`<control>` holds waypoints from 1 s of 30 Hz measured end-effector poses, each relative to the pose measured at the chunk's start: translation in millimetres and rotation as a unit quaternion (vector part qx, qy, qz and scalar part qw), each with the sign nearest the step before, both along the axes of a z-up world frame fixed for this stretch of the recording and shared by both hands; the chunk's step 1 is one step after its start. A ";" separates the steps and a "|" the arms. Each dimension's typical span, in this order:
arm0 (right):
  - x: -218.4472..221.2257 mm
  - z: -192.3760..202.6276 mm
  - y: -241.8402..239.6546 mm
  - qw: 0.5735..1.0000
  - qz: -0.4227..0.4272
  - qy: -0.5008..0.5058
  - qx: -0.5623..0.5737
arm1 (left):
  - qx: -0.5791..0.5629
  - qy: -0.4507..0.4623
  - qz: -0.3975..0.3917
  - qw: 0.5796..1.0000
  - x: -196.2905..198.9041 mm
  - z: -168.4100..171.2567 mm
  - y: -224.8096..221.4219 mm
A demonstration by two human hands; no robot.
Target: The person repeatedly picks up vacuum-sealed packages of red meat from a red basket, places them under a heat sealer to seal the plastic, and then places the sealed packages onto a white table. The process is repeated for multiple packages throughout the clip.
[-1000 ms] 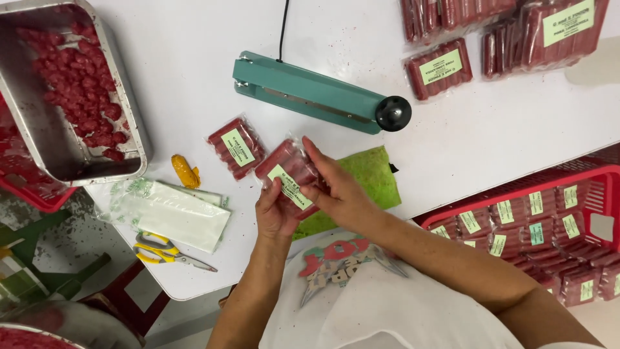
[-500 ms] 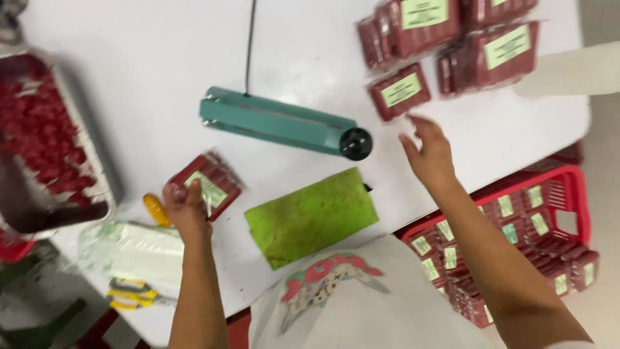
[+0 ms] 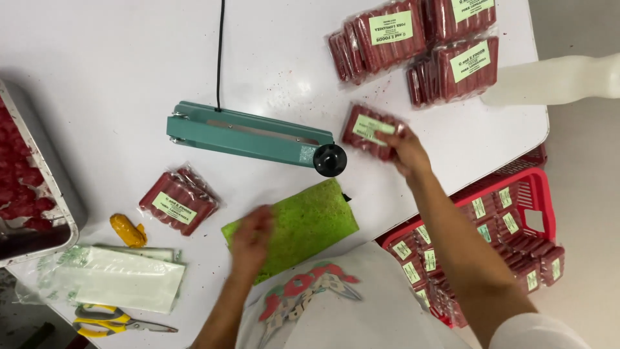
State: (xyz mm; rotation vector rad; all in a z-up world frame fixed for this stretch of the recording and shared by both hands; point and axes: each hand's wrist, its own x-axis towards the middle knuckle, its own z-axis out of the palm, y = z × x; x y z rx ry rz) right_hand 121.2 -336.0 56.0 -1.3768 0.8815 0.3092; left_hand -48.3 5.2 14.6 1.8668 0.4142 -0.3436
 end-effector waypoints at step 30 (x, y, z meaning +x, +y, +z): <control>-69.1 103.1 54.3 0.892 0.268 -0.232 -0.279 | -0.397 0.199 -0.034 0.895 42.6 41.1 -26.8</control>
